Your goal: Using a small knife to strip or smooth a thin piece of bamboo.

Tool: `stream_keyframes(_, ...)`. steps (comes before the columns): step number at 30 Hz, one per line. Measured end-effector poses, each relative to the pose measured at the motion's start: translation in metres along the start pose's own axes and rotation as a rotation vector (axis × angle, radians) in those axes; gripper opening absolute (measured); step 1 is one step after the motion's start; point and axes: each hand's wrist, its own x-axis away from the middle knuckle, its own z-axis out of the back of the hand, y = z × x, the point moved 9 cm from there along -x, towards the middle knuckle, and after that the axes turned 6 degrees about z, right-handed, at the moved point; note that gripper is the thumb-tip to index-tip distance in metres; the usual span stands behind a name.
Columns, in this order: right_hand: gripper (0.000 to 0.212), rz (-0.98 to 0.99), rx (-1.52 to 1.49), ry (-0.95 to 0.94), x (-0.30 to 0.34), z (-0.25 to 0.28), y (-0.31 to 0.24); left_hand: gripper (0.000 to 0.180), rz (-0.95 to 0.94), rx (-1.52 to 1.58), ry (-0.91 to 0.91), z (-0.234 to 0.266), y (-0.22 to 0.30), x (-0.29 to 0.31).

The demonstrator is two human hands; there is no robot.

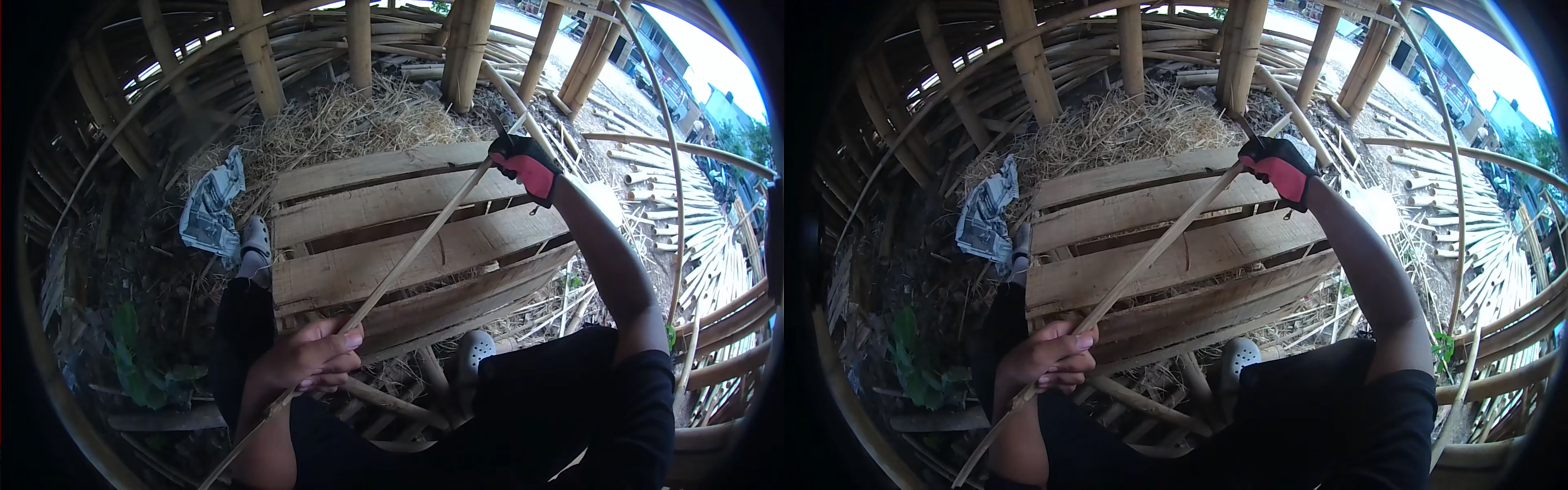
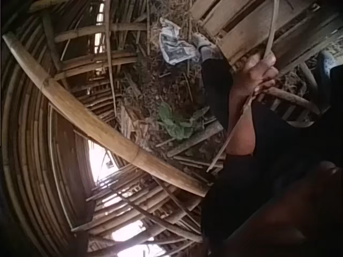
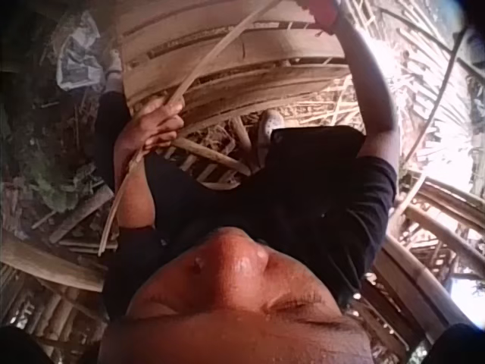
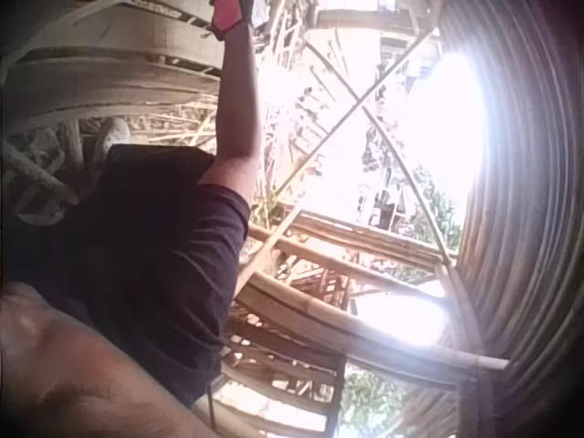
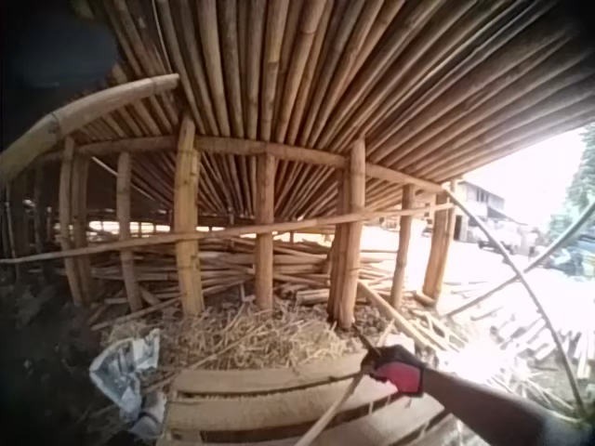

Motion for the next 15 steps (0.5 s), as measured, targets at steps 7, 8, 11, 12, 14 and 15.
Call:
stream_keyframes(7, 0.018, 0.087, 0.154, -0.080, 0.008, 0.017, -0.019, 0.017, 0.006, -0.035, 0.004, -0.002, 0.005, 0.006)
stream_keyframes(8, 0.017, 0.190, 0.281, -0.079, 0.010, 0.013, -0.032, 0.017, -0.007, -0.040, 0.030, 0.001, 0.006, 0.006)
stream_keyframes(11, 0.024, 0.173, 0.507, -0.119, 0.011, -0.006, -0.048, 0.018, -0.020, -0.052, 0.026, -0.004, 0.006, -0.002)
stream_keyframes(12, 0.031, 0.213, 0.753, -0.164, 0.008, -0.013, -0.047, 0.018, -0.021, -0.054, 0.025, -0.005, 0.005, -0.003)
stream_keyframes(14, 0.043, 0.137, 1.010, -0.209, 0.005, -0.019, -0.035, 0.019, 0.007, -0.035, 0.000, -0.007, 0.001, -0.005)
stream_keyframes(15, 0.043, 0.137, 1.009, -0.210, 0.006, -0.023, -0.035, 0.019, 0.007, -0.034, 0.001, -0.005, 0.001, -0.005)
